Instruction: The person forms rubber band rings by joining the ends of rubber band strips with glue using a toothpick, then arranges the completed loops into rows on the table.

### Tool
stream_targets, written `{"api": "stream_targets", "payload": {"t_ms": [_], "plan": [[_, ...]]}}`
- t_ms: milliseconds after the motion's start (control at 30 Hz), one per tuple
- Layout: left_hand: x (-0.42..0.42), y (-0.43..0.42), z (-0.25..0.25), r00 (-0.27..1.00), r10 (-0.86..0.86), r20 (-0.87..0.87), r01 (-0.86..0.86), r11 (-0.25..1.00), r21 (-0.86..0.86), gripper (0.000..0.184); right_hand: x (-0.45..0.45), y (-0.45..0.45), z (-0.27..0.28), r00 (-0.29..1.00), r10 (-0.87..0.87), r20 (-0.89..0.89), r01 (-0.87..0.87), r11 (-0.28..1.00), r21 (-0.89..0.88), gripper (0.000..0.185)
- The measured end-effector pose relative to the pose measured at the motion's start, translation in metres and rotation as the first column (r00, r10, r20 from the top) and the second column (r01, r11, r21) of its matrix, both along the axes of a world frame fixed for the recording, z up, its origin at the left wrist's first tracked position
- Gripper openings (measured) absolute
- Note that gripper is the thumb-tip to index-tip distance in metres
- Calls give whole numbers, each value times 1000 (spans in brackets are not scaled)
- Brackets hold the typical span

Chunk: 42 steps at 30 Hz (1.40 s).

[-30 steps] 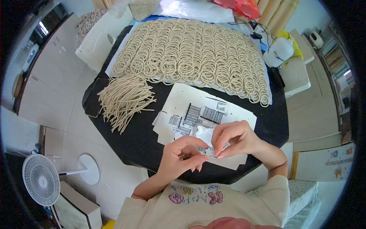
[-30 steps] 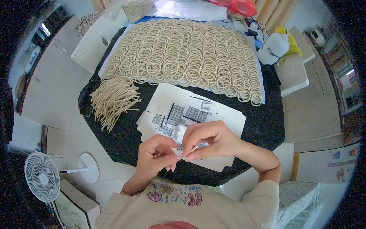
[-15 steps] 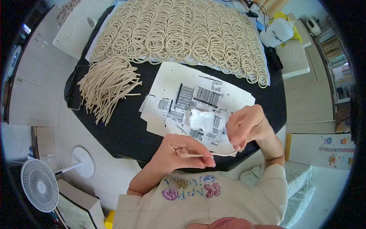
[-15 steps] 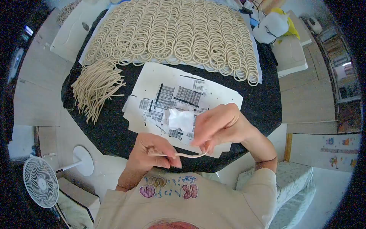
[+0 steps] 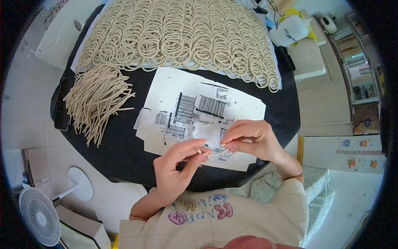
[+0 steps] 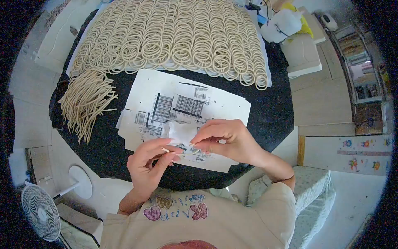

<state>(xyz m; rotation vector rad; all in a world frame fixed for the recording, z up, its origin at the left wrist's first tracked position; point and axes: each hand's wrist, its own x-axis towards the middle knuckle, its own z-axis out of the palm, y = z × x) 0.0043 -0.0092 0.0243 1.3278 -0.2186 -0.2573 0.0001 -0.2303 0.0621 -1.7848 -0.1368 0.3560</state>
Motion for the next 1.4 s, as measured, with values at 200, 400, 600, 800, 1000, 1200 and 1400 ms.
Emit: {"api": "stream_targets", "payload": {"t_ms": [200,400,600,800,1000,1200,1400], "plan": [[4,5,-18,931,5,365,-81,978,193,15,3,9,2,980,81,179,-48,982,-183,20],[0,8,-23,932,19,361,-110,966,233,14,-1,11,-3,961,85,263,-3,955,-296,19],[0,3,-23,915,30,402,-167,936,310,18,-2,7,-14,954,73,289,42,927,-373,17],[1,2,-27,895,16,446,-180,927,329,18,3,13,-13,926,134,352,40,895,-445,17],[0,5,-24,935,-21,354,-119,921,370,16,7,19,-16,921,165,354,46,854,-518,15],[1,5,-24,940,-32,340,-103,922,373,17,8,21,-18,922,193,335,20,841,-540,15],[2,5,-25,937,-48,347,-93,921,379,17,9,21,-17,907,241,344,10,806,-592,15]]}}
